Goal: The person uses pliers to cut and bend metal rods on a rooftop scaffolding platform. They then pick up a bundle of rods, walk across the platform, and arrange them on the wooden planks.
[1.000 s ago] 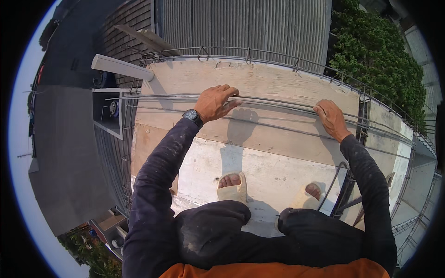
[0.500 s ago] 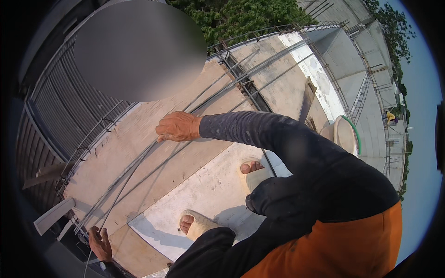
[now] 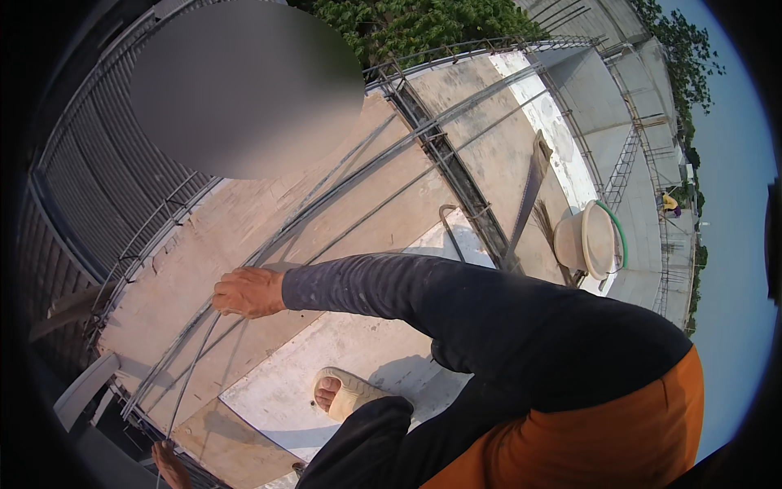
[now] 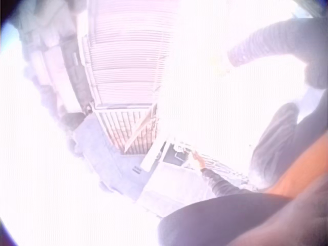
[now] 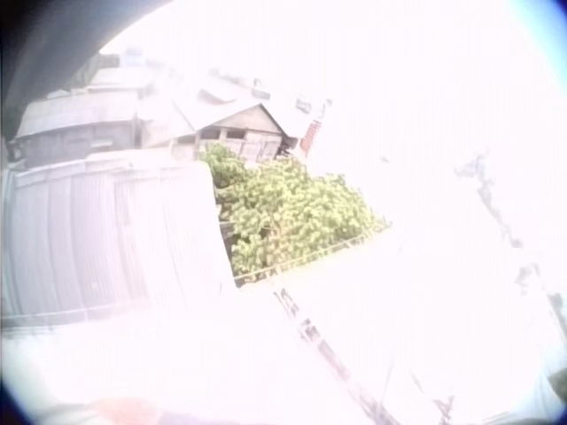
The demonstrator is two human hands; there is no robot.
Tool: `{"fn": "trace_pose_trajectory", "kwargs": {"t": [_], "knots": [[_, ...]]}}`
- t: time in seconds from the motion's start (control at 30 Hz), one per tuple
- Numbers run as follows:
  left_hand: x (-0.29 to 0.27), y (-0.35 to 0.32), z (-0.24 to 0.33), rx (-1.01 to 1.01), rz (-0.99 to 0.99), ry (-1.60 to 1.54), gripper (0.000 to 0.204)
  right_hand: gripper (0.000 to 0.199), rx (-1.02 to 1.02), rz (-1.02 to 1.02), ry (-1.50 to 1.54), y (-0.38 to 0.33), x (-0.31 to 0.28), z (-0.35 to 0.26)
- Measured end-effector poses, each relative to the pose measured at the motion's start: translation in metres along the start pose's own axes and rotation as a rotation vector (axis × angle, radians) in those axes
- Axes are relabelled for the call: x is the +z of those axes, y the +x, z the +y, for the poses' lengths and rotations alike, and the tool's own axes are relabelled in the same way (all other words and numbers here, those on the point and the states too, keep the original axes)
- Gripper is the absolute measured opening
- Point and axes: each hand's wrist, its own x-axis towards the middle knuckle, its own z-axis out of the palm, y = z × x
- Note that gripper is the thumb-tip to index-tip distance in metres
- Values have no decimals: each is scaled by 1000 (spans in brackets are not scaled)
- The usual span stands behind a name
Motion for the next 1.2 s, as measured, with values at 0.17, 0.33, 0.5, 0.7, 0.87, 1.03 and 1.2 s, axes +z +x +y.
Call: {"fn": "trace_pose_trajectory", "kwargs": {"t": [0.17,0.33,0.5,0.7,0.87,1.03,1.2], "knots": [[14,32,75,186,-11,-215,38,12,136,-88,-122,-16,-25,29],[35,95,86,271,19,-266,39,11,188,-42,-185,-23,-52,55],[37,156,136,397,15,-213,37,12,271,21,-203,-44,-75,77],[54,201,158,455,-40,-166,36,7,260,18,-408,-51,-103,87],[93,206,182,709,67,-280,39,11,348,0,-612,-63,-116,111],[69,191,284,607,-51,-281,35,15,272,-33,-621,-64,-128,102],[53,180,357,662,10,-228,32,14,269,-154,-651,-41,-113,107]]}}
